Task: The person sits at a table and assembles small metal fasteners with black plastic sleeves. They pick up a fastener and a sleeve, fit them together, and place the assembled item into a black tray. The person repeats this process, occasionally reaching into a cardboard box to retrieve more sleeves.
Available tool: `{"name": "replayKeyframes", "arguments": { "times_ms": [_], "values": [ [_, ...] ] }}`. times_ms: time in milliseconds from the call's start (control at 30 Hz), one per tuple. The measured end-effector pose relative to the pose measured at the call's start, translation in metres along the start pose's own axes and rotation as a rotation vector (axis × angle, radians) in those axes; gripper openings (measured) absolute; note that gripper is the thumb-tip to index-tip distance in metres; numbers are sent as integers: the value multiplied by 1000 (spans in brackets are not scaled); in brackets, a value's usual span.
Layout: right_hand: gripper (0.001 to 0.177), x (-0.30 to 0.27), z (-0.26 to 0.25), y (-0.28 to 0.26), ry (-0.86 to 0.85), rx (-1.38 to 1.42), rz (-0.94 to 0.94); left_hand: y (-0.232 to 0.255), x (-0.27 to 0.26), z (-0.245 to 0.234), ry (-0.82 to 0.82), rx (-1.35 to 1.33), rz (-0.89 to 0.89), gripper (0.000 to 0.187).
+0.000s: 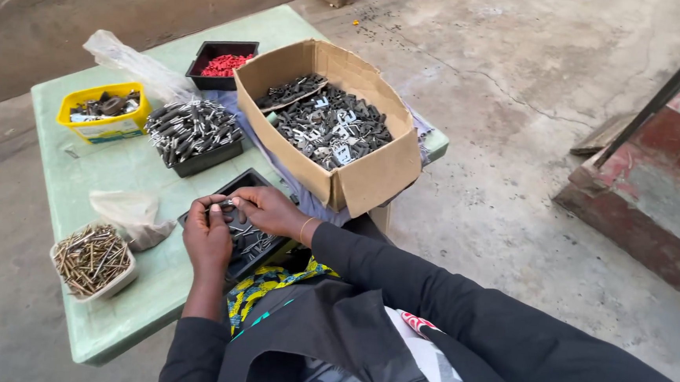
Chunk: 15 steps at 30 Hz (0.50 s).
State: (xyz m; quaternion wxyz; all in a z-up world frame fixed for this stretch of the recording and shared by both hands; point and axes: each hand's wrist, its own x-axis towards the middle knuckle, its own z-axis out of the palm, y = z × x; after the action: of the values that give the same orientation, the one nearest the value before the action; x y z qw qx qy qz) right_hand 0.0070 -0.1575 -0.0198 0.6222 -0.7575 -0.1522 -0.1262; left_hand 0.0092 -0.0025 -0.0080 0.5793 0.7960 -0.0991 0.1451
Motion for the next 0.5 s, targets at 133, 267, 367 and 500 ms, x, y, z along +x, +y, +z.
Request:
{"name": "replayKeyframes", "arguments": {
  "times_ms": [133, 267, 367, 500],
  "values": [
    [21, 2, -2, 6, -5, -86, 4, 2, -1, 0, -11, 2, 4, 24],
    [22, 0, -4, -12, -36, -122, 17, 8, -3, -3, -47, 82, 6, 22],
    [29, -5, -6, -33, -68, -156, 48, 11, -4, -3, -71, 183, -3, 19],
    [34, -5, -8, -45, -119, -197, 101, 10, -4, -2, -84, 223, -56, 17]
  ]
}}
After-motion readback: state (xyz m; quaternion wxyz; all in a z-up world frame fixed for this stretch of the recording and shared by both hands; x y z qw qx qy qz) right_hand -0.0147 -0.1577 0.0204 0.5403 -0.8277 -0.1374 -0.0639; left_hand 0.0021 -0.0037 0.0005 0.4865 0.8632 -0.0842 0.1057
